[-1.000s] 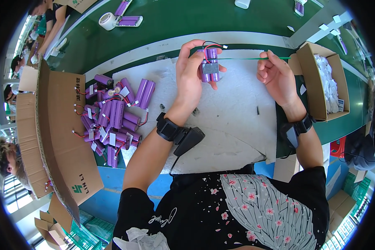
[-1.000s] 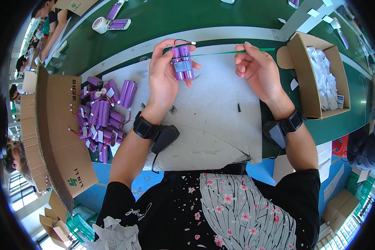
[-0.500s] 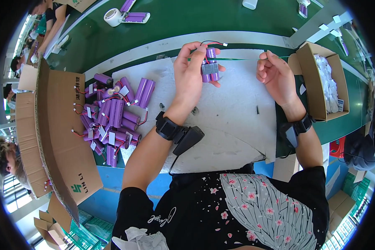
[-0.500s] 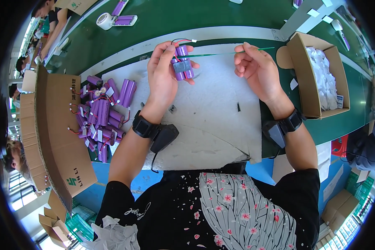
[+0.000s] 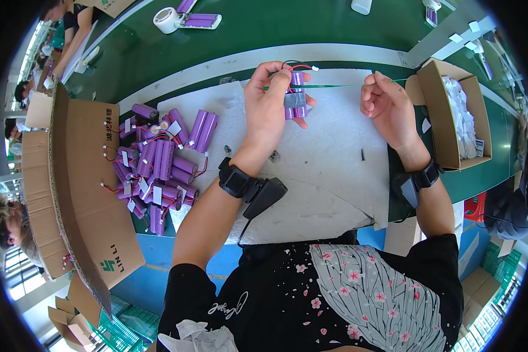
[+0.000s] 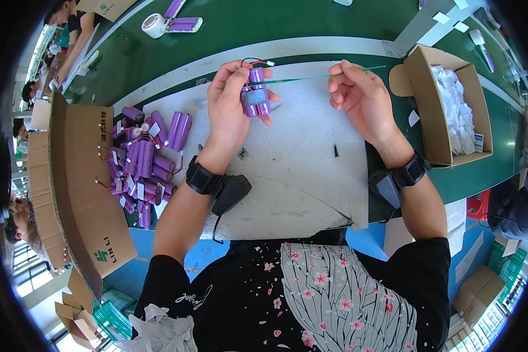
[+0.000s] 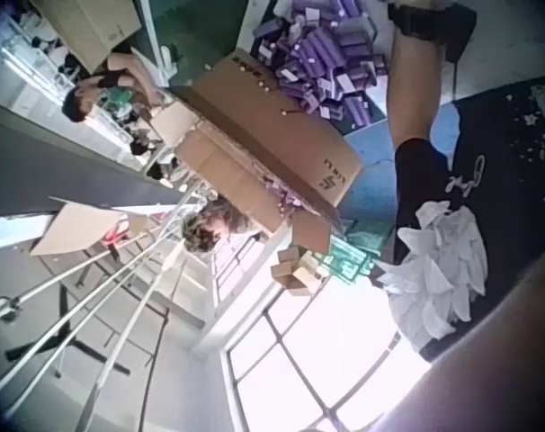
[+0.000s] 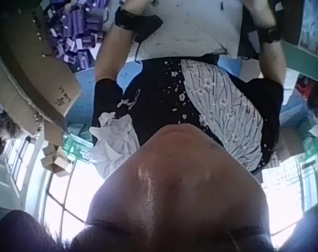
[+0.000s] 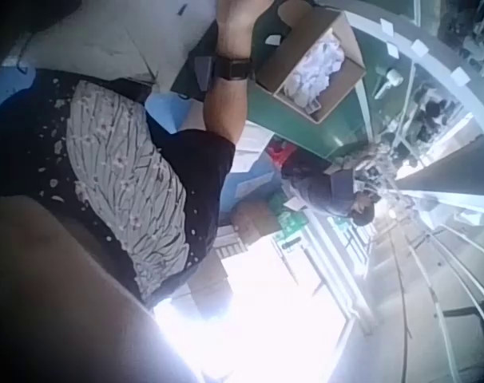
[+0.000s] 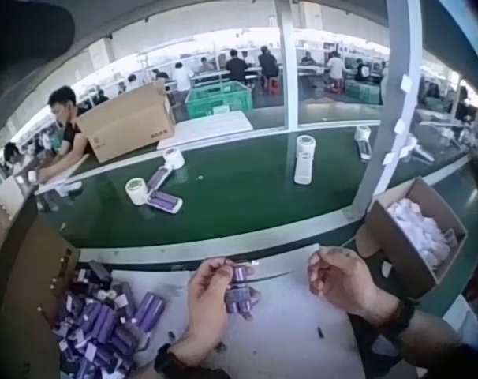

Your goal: The person assembles a handheld fan by connecting a battery pack to a circuit board and placing it into the housing. They then pick up another battery pack, apply a strip of tape to it, and connect its wires to a circuit board.

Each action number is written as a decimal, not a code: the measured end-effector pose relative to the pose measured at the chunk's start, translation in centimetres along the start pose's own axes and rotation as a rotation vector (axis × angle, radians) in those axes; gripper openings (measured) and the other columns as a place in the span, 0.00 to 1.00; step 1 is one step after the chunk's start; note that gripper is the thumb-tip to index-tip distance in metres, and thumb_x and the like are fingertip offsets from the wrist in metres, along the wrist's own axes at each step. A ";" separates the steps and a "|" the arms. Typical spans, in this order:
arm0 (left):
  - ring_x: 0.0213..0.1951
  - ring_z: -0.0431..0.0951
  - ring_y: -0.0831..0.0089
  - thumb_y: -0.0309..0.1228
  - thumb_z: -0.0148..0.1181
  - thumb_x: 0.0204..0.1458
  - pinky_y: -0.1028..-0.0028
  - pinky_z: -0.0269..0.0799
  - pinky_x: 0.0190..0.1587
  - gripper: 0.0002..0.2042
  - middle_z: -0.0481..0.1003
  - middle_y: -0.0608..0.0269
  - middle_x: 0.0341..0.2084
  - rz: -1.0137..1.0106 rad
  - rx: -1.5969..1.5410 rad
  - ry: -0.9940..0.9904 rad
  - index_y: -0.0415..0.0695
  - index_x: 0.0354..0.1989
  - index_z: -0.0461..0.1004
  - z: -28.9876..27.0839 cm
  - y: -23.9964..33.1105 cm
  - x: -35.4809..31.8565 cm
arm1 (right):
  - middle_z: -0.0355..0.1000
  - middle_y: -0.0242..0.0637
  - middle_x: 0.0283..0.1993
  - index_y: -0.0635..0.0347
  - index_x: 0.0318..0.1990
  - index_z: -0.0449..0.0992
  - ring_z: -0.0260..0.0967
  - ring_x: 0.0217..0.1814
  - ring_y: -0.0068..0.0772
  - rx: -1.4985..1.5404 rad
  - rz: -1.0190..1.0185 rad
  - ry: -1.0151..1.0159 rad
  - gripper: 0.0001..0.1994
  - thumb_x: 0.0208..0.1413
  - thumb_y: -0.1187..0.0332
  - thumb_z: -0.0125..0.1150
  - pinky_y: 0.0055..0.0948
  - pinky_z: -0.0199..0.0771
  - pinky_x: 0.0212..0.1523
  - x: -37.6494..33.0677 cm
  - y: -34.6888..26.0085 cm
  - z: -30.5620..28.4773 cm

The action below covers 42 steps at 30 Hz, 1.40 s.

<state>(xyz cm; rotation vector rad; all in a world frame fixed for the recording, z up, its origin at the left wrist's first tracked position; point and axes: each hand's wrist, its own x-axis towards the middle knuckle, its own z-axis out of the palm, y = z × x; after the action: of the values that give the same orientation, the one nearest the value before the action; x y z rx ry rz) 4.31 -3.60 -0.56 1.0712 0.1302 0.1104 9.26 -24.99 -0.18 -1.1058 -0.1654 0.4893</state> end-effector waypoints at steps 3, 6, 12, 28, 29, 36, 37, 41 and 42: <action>0.23 0.79 0.64 0.32 0.47 0.57 0.72 0.70 0.10 0.08 0.76 0.50 0.33 0.000 0.002 0.000 0.40 0.39 0.64 0.0 0.1 0.0 | 0.67 0.32 0.25 0.59 0.35 0.71 0.56 0.23 0.21 -0.004 0.000 -0.003 0.13 0.63 0.61 0.43 0.22 0.57 0.25 0.0 0.0 0.0; 0.23 0.79 0.65 0.32 0.47 0.57 0.73 0.69 0.10 0.08 0.76 0.50 0.33 0.001 0.011 -0.004 0.40 0.39 0.64 0.0 0.1 -0.1 | 0.66 0.31 0.25 0.61 0.38 0.70 0.55 0.23 0.21 0.017 -0.002 -0.002 0.13 0.63 0.61 0.43 0.22 0.57 0.25 0.0 0.1 -0.1; 0.22 0.79 0.65 0.32 0.46 0.57 0.73 0.69 0.10 0.08 0.76 0.51 0.33 0.001 0.015 -0.008 0.40 0.39 0.64 0.0 0.1 -0.1 | 0.64 0.31 0.24 0.63 0.47 0.68 0.54 0.23 0.20 -0.002 -0.004 0.031 0.16 0.63 0.59 0.44 0.21 0.56 0.26 -0.1 -0.1 0.4; 0.23 0.79 0.60 0.34 0.47 0.57 0.69 0.70 0.09 0.10 0.75 0.48 0.36 -0.005 -0.101 0.073 0.40 0.40 0.62 -0.3 0.2 0.2 | 0.63 0.31 0.24 0.64 0.54 0.64 0.55 0.23 0.19 -0.062 -0.047 0.023 0.21 0.60 0.57 0.49 0.19 0.57 0.25 -0.1 0.0 0.6; 0.24 0.79 0.60 0.34 0.48 0.57 0.68 0.70 0.09 0.10 0.75 0.48 0.36 -0.007 -0.109 0.081 0.41 0.41 0.61 -0.3 0.3 0.2 | 0.63 0.31 0.25 0.64 0.54 0.64 0.55 0.23 0.19 -0.068 -0.053 0.011 0.21 0.60 0.58 0.50 0.19 0.57 0.25 -0.1 0.1 0.6; 0.24 0.79 0.59 0.34 0.48 0.57 0.68 0.70 0.10 0.11 0.75 0.48 0.37 -0.015 -0.100 0.082 0.41 0.41 0.61 -0.3 0.3 0.2 | 0.66 0.31 0.26 0.63 0.51 0.68 0.57 0.24 0.20 -0.032 -0.052 -0.014 0.17 0.59 0.62 0.53 0.20 0.60 0.25 -0.3 0.1 0.5; 0.24 0.79 0.59 0.34 0.48 0.57 0.68 0.71 0.10 0.11 0.75 0.48 0.37 -0.016 -0.097 0.079 0.41 0.42 0.60 -0.3 0.2 0.2 | 0.65 0.31 0.26 0.63 0.51 0.68 0.56 0.24 0.20 -0.036 -0.050 -0.012 0.17 0.59 0.62 0.53 0.19 0.58 0.25 -0.3 0.2 0.4; 0.24 0.79 0.59 0.34 0.49 0.56 0.68 0.71 0.10 0.11 0.75 0.48 0.37 -0.018 -0.093 0.072 0.42 0.42 0.60 -0.4 0.1 0.2 | 0.66 0.31 0.27 0.61 0.50 0.69 0.57 0.24 0.19 -0.016 -0.064 -0.035 0.15 0.59 0.64 0.53 0.19 0.57 0.25 -0.1 0.4 -0.2; 0.24 0.79 0.59 0.34 0.49 0.56 0.68 0.71 0.10 0.11 0.75 0.48 0.37 -0.019 -0.093 0.068 0.42 0.42 0.60 -0.4 0.1 0.2 | 0.67 0.31 0.28 0.61 0.49 0.70 0.57 0.24 0.19 -0.004 -0.074 -0.046 0.14 0.59 0.66 0.54 0.19 0.58 0.25 -0.1 0.4 -0.3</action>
<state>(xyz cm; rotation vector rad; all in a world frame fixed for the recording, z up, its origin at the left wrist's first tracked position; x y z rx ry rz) 4.49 -3.18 -0.65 0.9736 0.1946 0.1349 9.11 -25.14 -0.69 -1.0886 -0.2466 0.4491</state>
